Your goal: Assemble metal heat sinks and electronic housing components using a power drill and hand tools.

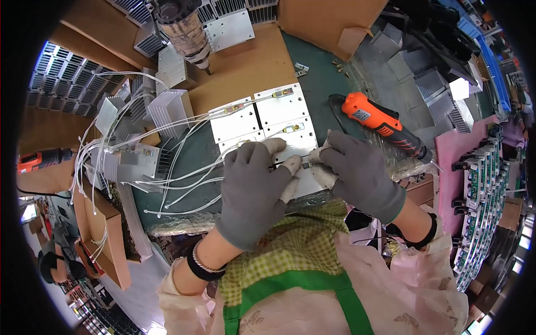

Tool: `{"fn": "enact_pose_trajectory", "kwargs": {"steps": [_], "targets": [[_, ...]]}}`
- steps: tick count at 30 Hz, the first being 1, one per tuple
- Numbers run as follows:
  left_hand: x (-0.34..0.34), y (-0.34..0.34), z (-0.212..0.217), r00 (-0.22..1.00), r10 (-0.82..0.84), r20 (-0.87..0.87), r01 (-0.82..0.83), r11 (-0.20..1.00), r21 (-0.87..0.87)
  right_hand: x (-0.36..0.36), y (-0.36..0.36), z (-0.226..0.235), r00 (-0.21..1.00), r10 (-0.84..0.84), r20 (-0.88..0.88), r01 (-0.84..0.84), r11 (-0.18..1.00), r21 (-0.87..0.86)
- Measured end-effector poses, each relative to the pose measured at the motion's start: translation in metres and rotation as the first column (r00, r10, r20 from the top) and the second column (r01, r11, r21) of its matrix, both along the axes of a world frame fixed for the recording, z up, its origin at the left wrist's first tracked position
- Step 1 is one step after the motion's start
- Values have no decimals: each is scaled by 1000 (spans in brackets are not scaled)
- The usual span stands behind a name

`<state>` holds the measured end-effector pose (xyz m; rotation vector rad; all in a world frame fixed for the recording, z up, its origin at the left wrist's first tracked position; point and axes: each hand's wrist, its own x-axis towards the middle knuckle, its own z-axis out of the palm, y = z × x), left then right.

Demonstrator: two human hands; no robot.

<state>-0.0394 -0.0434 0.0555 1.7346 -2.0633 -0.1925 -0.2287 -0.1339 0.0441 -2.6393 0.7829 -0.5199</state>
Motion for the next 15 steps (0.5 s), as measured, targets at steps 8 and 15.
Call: {"fn": "enact_pose_trajectory", "kwargs": {"steps": [8,15], "targets": [[-13,-11,-18,981,20,-193,-16,1000,23,0,0,-1,994,-55,92,45,994,99],[-12,-11,-19,966,8,-259,-10,1000,-6,-10,-6,-6,985,-60,159,24,975,221]]}}
